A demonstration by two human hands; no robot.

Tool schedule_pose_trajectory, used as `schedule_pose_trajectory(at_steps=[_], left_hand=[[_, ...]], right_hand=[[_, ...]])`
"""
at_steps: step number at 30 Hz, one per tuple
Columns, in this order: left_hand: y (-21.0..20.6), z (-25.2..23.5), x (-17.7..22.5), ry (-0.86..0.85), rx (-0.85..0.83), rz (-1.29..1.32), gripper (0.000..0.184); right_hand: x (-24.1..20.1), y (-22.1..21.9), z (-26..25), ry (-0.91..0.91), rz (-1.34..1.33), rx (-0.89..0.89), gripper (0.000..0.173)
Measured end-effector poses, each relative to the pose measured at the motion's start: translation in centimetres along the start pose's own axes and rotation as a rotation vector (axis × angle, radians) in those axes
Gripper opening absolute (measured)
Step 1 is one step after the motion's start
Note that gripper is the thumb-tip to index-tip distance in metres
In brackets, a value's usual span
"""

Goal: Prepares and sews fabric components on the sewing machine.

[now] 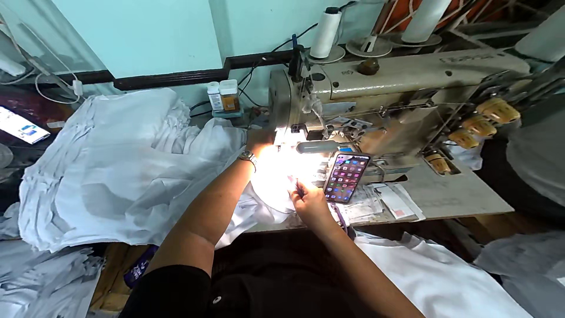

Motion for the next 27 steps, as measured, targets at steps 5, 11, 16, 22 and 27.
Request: schedule_pose_trajectory(at_steps=[5,11,16,22,27], left_hand=[[-0.4,-0.3,-0.4,-0.004,-0.011,0.024,0.031],[0.2,-2.3,-1.0,-0.046,-0.033,-0.084,0.033],[1.3,-3.0,-3.0,-0.342,0.355,-0.172,0.028],[-0.3,6.9,-3.1,-0.492,0.247,-0.223,0.033],[-0.4,11.8,-2.8,-0.61,-0.007,-0.438,0.023]], right_hand=[[-0.2,0.1,0.1,0.038,0.061,-0.018,0.022],[-0.6,-0.1,-0.8,0.137,0.109,0.052,0.026],[-0.4,-0.4,-1.2,0.156,0.103,0.088,0.024],[-0.2,-0.2,-1.6,0.167,0.116,0.071,0.023],[-1.4,1.7,-2.1,0.171,0.248,-0.183,0.031]])
Point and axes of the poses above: each hand's wrist, its own z-axis away from the middle knuckle, its own y-axis out of the back of the hand, x = y × z, the point moved 3 cm from there along -z, towards the middle knuckle, and after that the axes turned 2 degrees about -z, right-handed, at the moved point
